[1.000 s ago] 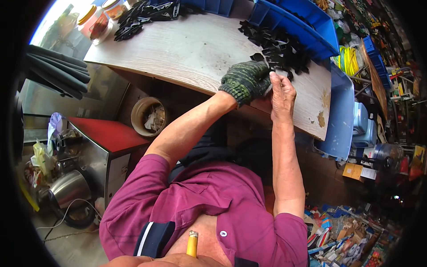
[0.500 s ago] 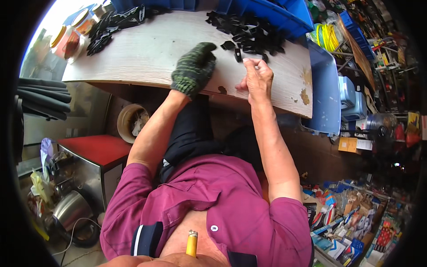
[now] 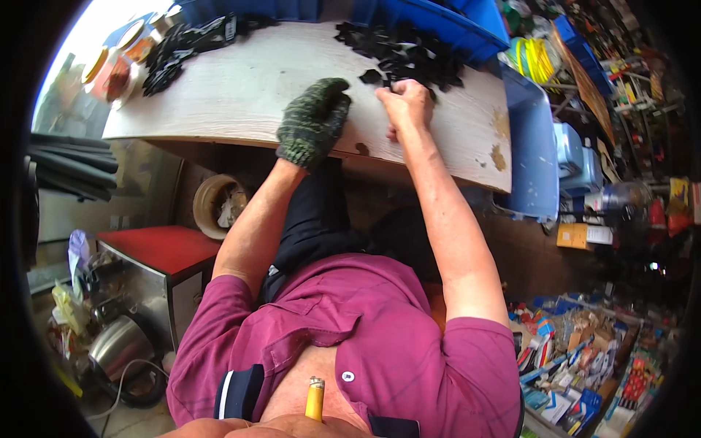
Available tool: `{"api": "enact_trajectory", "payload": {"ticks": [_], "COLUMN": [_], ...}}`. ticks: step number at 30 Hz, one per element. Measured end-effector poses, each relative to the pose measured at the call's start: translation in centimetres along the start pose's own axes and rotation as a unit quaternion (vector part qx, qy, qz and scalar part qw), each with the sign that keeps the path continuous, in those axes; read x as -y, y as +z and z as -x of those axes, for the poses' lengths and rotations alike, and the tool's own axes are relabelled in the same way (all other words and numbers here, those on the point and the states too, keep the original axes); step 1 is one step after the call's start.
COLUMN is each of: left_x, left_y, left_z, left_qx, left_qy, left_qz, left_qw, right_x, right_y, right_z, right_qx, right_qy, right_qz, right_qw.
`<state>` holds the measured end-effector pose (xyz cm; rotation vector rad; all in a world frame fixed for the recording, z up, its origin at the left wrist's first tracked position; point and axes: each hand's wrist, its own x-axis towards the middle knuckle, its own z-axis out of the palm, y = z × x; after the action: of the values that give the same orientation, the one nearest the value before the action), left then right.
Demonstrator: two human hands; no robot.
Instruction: Sorting small black plastic hardware components on a workbench.
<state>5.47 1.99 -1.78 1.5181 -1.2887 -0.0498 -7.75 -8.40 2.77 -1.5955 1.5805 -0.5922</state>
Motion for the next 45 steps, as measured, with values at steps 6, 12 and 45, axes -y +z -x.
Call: {"api": "enact_trajectory", "payload": {"ticks": [6,12,45], "left_x": [0.4,-1.1,12.2], "left_y": [0.3,-0.6,-14.0], "left_z": [-0.7,-3.7,-5.0], "left_qx": [0.043,0.205,0.018], "left_qy": [-0.098,-0.174,0.088], "left_qz": [0.122,0.085,-0.384], "left_qw": [0.987,0.96,0.919], "right_x": [-0.7,-3.4,-2.7], "right_y": [0.2,0.6,2.3], "right_z": [-0.5,0.6,4.1], "right_qx": [-0.017,0.131,0.106], "right_qy": [-0.015,-0.187,-0.133], "right_qz": [0.005,-0.117,-0.331], "right_qw": [1.0,0.967,0.928]}}
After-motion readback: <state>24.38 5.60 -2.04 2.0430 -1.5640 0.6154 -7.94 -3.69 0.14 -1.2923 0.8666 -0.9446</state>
